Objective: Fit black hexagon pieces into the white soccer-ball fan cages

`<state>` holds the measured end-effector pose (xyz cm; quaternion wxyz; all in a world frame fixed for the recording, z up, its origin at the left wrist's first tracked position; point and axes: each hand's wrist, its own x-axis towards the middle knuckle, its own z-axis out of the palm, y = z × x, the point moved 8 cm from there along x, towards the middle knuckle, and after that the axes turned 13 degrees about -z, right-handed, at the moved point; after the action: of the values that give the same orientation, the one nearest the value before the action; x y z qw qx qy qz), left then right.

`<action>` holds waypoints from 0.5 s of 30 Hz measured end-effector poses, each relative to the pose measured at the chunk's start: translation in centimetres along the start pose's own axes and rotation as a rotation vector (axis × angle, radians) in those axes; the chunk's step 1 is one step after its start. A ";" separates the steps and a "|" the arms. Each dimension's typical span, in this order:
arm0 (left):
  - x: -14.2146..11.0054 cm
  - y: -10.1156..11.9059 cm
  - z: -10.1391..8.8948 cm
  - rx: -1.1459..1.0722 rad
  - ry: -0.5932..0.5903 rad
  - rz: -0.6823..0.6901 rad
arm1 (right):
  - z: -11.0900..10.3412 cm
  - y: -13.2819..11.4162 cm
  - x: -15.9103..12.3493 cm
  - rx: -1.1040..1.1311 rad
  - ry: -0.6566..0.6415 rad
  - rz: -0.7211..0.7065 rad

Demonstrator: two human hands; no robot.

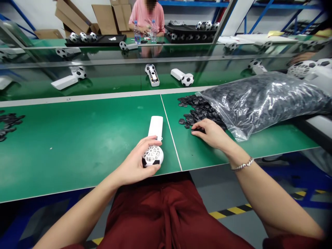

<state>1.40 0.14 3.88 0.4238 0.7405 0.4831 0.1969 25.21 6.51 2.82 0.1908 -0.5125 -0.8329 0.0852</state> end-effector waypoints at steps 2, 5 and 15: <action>-0.2 0.1 -0.1 0.007 0.034 0.014 | 0.0 -0.3 0.4 0.035 -0.025 -0.001; -0.5 -0.4 -0.5 0.056 0.163 -0.070 | 0.0 -1.3 0.5 0.134 -0.029 0.019; -1.2 -0.6 -2.0 -0.053 -0.020 -0.020 | 0.7 -12.1 -1.1 0.640 0.095 -0.251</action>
<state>-0.88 0.09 4.71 0.4501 0.7259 0.4809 0.1980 15.43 0.02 5.98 0.3894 -0.3237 -0.8106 0.2941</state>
